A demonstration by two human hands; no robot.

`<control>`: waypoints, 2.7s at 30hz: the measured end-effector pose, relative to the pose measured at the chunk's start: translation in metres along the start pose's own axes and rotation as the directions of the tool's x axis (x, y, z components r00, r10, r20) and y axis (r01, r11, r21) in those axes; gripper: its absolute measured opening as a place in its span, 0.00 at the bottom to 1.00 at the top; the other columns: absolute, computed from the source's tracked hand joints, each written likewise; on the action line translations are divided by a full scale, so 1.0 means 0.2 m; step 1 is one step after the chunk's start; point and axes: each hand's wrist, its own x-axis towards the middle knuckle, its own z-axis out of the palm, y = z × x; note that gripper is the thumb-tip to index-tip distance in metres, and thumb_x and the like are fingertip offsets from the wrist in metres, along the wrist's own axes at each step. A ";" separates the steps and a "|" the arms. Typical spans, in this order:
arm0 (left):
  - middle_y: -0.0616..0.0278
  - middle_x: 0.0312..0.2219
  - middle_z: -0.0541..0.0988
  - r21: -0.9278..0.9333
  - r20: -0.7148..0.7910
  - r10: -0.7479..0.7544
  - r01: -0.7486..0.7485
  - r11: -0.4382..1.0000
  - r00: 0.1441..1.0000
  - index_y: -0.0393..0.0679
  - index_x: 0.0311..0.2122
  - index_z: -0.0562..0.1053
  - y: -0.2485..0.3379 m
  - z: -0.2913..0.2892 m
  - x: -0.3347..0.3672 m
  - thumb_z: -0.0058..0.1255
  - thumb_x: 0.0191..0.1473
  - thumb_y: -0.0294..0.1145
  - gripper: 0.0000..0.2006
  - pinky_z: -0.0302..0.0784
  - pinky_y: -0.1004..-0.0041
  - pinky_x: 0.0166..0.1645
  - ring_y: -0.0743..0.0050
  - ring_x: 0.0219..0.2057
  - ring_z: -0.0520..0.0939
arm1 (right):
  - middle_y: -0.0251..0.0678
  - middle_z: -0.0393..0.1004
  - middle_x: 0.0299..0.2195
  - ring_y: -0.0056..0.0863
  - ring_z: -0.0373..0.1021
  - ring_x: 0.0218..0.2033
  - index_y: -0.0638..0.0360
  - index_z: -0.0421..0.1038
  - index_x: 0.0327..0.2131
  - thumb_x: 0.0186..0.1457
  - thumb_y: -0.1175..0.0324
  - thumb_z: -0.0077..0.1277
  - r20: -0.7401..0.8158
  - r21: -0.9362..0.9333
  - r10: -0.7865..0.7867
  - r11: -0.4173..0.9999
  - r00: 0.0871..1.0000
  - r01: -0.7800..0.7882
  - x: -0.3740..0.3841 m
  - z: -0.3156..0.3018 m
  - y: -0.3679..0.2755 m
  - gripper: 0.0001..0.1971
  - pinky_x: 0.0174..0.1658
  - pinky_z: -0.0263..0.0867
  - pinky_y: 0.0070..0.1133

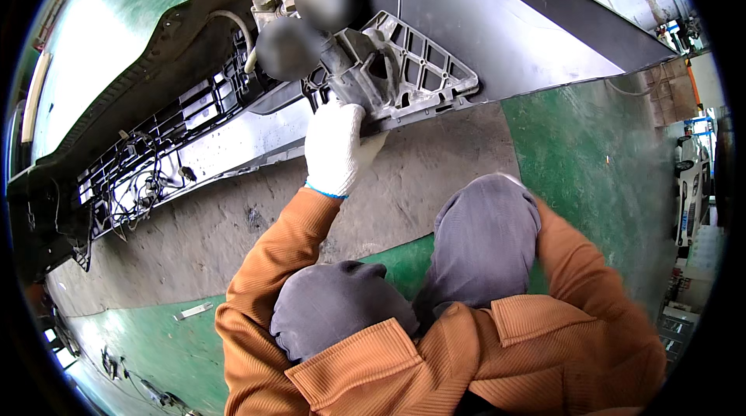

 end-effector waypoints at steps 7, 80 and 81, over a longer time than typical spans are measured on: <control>0.52 0.34 0.77 0.034 -0.004 -0.065 0.065 0.997 0.998 0.40 0.39 0.75 -0.04 -0.08 -0.07 0.78 0.40 0.36 0.24 0.77 0.60 0.42 0.50 0.36 0.78 | 0.37 0.82 0.39 0.27 0.77 0.37 0.63 0.78 0.49 0.63 0.62 0.57 0.052 0.485 0.569 0.704 0.821 -0.519 -0.01 0.37 -0.16 0.17 0.48 0.73 0.27; 0.50 0.42 0.85 -0.367 0.910 -0.357 0.009 -0.930 0.208 0.37 0.44 0.77 0.30 0.10 0.12 0.57 0.65 0.35 0.11 0.87 0.57 0.55 0.53 0.45 0.87 | 0.25 0.62 0.16 0.14 0.55 0.12 0.55 0.68 0.38 0.70 0.72 0.41 -0.548 0.824 0.304 0.036 0.779 0.565 0.16 -1.70 -2.24 0.06 0.17 0.55 0.17; 0.48 0.44 0.85 -0.342 0.906 -0.337 -0.029 -0.939 0.257 0.36 0.45 0.77 0.30 0.13 0.05 0.56 0.66 0.34 0.11 0.85 0.55 0.57 0.52 0.48 0.86 | 0.25 0.62 0.16 0.15 0.55 0.12 0.55 0.68 0.39 0.71 0.72 0.37 -0.604 0.792 0.170 0.025 0.779 0.609 0.13 -1.67 -2.23 0.08 0.18 0.55 0.16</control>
